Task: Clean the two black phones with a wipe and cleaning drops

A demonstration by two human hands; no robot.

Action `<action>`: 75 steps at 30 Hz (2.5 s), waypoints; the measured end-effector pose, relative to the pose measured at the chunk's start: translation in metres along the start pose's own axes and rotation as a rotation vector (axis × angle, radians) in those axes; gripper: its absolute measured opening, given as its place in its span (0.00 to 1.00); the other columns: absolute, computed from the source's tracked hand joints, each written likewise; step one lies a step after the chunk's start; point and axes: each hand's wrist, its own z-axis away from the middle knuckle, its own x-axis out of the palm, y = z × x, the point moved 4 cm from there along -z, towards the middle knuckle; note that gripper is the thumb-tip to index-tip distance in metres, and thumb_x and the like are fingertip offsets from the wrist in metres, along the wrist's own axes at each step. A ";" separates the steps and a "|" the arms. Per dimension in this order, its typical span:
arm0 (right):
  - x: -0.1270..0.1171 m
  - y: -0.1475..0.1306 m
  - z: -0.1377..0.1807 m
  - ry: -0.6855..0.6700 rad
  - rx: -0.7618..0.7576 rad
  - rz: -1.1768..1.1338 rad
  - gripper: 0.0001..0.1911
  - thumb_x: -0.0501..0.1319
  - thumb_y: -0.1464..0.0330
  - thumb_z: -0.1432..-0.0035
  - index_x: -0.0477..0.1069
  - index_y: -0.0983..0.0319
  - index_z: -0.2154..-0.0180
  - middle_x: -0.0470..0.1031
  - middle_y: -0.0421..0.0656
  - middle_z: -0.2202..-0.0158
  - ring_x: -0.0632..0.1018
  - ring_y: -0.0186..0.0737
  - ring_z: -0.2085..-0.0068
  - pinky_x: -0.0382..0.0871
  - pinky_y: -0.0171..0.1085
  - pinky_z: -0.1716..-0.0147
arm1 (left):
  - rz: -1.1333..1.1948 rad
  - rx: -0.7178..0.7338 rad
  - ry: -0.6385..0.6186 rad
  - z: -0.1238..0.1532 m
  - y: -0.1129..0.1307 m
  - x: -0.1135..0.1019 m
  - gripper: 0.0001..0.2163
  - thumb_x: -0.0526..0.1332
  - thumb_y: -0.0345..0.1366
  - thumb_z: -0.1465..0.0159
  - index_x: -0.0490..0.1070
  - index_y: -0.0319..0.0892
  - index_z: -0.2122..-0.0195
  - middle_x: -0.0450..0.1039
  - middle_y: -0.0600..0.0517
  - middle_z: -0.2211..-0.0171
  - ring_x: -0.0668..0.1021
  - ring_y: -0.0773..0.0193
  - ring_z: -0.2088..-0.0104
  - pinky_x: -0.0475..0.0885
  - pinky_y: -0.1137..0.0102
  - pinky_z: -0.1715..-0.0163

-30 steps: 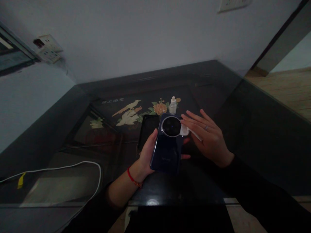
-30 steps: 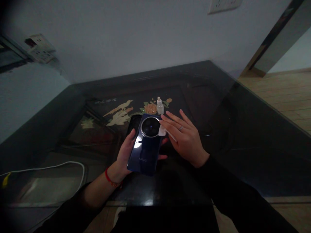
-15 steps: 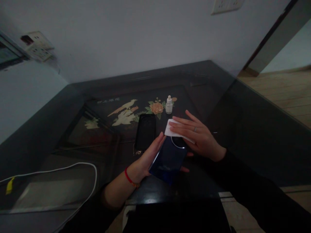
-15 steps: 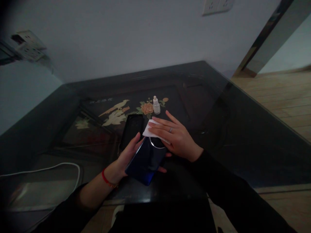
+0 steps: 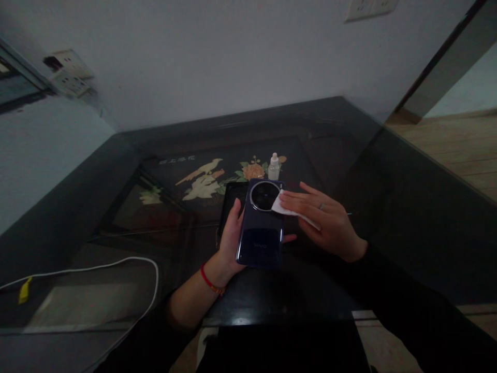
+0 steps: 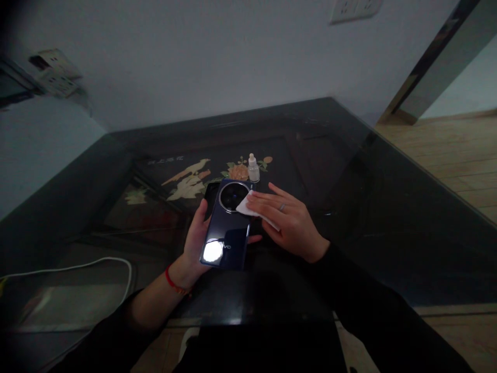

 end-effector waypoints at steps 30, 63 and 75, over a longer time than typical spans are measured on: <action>-0.018 -0.001 0.004 0.223 0.067 0.079 0.23 0.53 0.78 0.43 0.69 0.58 0.47 0.77 0.44 0.49 0.75 0.47 0.45 0.56 0.59 0.38 | 0.026 -0.043 -0.050 0.003 -0.010 0.004 0.32 0.41 0.58 0.34 0.57 0.43 0.36 0.74 0.41 0.49 0.74 0.47 0.48 0.64 0.45 0.48; 0.001 -0.003 0.001 0.006 0.002 0.080 0.22 0.55 0.77 0.40 0.68 0.60 0.45 0.72 0.48 0.44 0.69 0.46 0.40 0.58 0.58 0.39 | 0.011 -0.024 -0.036 0.003 -0.007 0.001 0.31 0.40 0.57 0.33 0.55 0.46 0.35 0.72 0.43 0.47 0.74 0.46 0.47 0.60 0.43 0.46; 0.003 -0.006 0.001 0.050 0.067 0.080 0.22 0.52 0.77 0.37 0.64 0.61 0.42 0.70 0.51 0.43 0.67 0.43 0.38 0.62 0.54 0.40 | 0.002 -0.111 -0.036 0.005 -0.021 0.002 0.28 0.41 0.54 0.32 0.57 0.48 0.36 0.77 0.45 0.55 0.78 0.51 0.54 0.62 0.43 0.48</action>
